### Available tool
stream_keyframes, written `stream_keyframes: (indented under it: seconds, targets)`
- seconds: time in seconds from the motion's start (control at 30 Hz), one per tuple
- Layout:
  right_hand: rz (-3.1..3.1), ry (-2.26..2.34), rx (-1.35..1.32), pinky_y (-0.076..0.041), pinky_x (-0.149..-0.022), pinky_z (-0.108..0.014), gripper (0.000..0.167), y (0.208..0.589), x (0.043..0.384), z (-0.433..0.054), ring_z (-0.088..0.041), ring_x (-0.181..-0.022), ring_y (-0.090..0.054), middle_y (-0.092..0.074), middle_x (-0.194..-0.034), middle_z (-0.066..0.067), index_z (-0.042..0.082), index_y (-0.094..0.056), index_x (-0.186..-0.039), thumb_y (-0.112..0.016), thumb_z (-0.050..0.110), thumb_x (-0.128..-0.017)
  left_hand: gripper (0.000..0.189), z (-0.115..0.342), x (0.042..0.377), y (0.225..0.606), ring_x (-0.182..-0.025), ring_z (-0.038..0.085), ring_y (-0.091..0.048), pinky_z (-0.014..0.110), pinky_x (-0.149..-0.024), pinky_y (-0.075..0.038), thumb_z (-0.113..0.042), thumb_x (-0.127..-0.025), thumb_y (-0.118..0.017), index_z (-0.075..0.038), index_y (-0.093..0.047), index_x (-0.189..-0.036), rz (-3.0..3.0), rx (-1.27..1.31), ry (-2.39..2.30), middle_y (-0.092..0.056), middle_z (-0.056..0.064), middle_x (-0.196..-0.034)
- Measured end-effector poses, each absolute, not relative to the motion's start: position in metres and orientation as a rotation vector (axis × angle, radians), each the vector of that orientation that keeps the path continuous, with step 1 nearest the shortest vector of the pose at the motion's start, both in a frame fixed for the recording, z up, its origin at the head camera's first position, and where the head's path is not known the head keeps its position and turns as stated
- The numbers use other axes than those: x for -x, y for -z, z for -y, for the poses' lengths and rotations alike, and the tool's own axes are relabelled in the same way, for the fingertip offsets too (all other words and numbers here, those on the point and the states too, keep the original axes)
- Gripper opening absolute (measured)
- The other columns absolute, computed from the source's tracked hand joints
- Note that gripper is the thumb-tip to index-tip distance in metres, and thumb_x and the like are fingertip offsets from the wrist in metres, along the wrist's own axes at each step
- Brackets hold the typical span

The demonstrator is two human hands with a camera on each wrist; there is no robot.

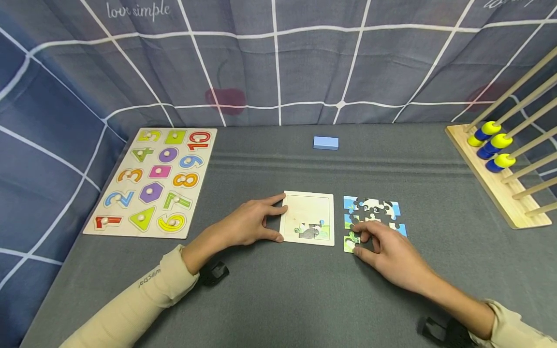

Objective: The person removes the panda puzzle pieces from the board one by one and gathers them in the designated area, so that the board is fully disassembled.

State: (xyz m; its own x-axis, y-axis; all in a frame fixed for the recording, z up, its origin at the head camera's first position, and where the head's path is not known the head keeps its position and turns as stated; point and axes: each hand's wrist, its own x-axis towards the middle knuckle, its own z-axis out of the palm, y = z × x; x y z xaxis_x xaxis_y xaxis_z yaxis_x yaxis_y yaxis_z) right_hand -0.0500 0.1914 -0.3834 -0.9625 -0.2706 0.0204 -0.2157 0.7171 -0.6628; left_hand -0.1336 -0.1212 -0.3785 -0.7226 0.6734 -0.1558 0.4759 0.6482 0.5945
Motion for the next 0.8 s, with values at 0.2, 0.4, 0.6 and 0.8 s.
stream_keyframes:
  seconds: [0.2, 0.4, 0.6, 0.8]
  targets:
    - [-2.879, 1.005, 0.403, -0.036, -0.058, -0.027, 0.035, 0.3846, 0.0485, -0.1912, -0.004, -0.063, -0.042, -0.052, -0.087, 0.007, 0.009, -0.066, -0.106, -0.084, 0.01, -0.076, 0.071, 0.1207, 0.1335, 0.379, -0.057, 0.0, -0.047, 0.022, -0.062, -0.043, -0.029, -0.078, -0.085, -0.003, -0.057, -0.138, -2.511, -0.919, -0.747, -0.036, 0.014, -0.155]
    - [-2.882, 0.978, 0.418, -0.036, -0.058, -0.027, 0.032, 0.3855, 0.0485, -0.1914, -0.004, -0.064, -0.042, -0.05, -0.084, 0.007, 0.011, -0.068, -0.103, -0.084, 0.009, -0.075, 0.071, 0.1206, 0.1338, 0.3798, -0.056, 0.0, -0.046, 0.023, -0.062, -0.043, -0.029, -0.078, -0.085, -0.002, -0.057, -0.138, -2.51, -0.927, -0.749, -0.036, 0.015, -0.155]
    - [-2.872, 0.978, 0.407, -0.036, -0.059, -0.027, 0.032, 0.3855, 0.0485, -0.1915, -0.005, -0.064, -0.042, -0.05, -0.084, 0.007, 0.011, -0.068, -0.104, -0.083, 0.008, -0.076, 0.072, 0.1204, 0.1345, 0.3809, -0.056, 0.0, -0.047, 0.022, -0.061, -0.042, -0.03, -0.079, -0.084, -0.004, -0.056, -0.14, -2.505, -0.911, -0.738, -0.035, 0.013, -0.156]
    - [-2.875, 0.996, 0.418, -0.036, -0.058, -0.027, 0.035, 0.3865, 0.048, -0.1915, -0.004, -0.063, -0.042, -0.051, -0.084, 0.006, 0.009, -0.067, -0.106, -0.083, 0.005, -0.075, 0.072, 0.121, 0.135, 0.3809, -0.056, 0.0, -0.047, 0.022, -0.061, -0.042, -0.03, -0.079, -0.084, -0.003, -0.055, -0.14, -2.498, -0.92, -0.748, -0.035, 0.014, -0.156]
